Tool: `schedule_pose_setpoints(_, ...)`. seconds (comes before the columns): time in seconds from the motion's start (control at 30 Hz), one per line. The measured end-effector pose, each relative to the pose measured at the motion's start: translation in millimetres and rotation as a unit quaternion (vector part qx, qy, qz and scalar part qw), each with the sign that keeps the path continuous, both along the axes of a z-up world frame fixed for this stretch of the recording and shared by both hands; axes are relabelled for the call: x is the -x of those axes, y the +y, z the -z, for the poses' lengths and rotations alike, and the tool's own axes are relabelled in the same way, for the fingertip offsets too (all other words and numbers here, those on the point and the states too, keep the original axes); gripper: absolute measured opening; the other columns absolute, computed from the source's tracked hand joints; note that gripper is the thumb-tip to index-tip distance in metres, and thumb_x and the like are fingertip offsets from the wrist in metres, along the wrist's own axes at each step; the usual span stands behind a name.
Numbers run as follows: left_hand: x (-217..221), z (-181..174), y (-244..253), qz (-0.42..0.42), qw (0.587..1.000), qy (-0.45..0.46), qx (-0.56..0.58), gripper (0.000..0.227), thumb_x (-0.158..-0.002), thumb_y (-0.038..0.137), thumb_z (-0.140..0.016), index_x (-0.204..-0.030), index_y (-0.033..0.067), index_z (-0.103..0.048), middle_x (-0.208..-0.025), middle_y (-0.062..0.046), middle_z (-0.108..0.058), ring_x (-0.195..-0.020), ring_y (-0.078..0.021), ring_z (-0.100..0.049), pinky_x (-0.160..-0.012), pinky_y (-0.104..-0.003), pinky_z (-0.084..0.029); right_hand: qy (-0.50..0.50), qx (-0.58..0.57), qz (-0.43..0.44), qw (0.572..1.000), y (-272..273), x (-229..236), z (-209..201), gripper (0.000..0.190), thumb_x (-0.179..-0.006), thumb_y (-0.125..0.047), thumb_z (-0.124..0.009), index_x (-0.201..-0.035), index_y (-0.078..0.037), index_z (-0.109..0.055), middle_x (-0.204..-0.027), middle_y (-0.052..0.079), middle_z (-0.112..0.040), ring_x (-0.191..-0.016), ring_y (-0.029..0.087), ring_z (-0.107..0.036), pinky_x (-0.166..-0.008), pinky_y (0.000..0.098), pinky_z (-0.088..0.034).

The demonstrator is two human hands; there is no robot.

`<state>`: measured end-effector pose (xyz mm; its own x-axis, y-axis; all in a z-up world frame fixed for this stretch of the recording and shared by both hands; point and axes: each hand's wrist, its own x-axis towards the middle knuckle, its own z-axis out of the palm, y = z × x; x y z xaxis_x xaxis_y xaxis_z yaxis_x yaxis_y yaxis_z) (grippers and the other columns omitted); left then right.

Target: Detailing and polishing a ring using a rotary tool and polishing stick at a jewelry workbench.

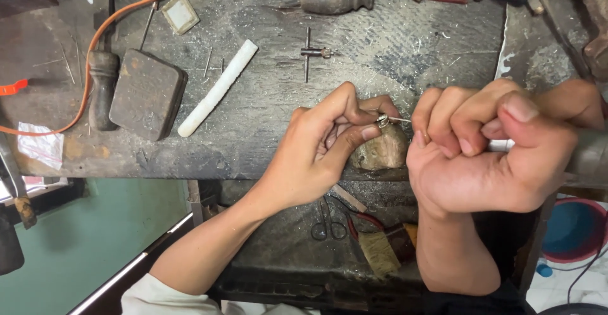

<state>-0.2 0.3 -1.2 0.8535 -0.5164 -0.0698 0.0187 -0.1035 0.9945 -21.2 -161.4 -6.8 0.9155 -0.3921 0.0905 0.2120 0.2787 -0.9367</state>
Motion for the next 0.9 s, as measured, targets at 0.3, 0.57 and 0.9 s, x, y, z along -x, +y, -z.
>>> schedule_pose_setpoints(0.3,0,0,1,0.003,0.999,0.014,0.029,0.032,-0.104,-0.002,-0.054,-0.091,0.016,-0.031,-0.128,-0.017,-0.071,-0.053,-0.0051,-0.032,-0.05,-0.022,-0.031,0.013,-0.033,-0.001,0.999,5,1,-1,0.035,-0.091,-0.034,-0.036,-0.063,-0.019,-0.024,-0.057,-0.001,-0.017,-0.042,0.017,-0.018,-0.049,0.0338,-0.026)
schedule_pose_setpoints(0.57,-2,4,3,0.021,0.998,0.026,0.058,0.029,-0.104,-0.004,-0.052,-0.092,0.0138,-0.032,-0.128,-0.02,-0.069,-0.092,-0.0216,-0.048,-0.077,-0.03,-0.049,-0.044,0.027,-0.038,0.998,0,6,14,0.034,-0.096,-0.029,-0.031,-0.065,-0.016,-0.025,-0.061,0.0,-0.021,-0.043,0.018,-0.022,-0.05,0.0359,-0.027)
schedule_pose_setpoints(0.9,-3,3,4,0.031,0.998,-0.004,0.063,0.026,-0.103,-0.002,-0.056,-0.092,0.0106,-0.035,-0.121,-0.023,-0.072,-0.134,-0.0304,-0.06,-0.088,-0.031,-0.061,-0.068,0.077,-0.031,0.994,1,-1,17,0.034,-0.099,-0.021,-0.027,-0.067,-0.013,-0.02,-0.062,0.003,-0.016,-0.042,0.018,-0.016,-0.047,0.0361,-0.023)
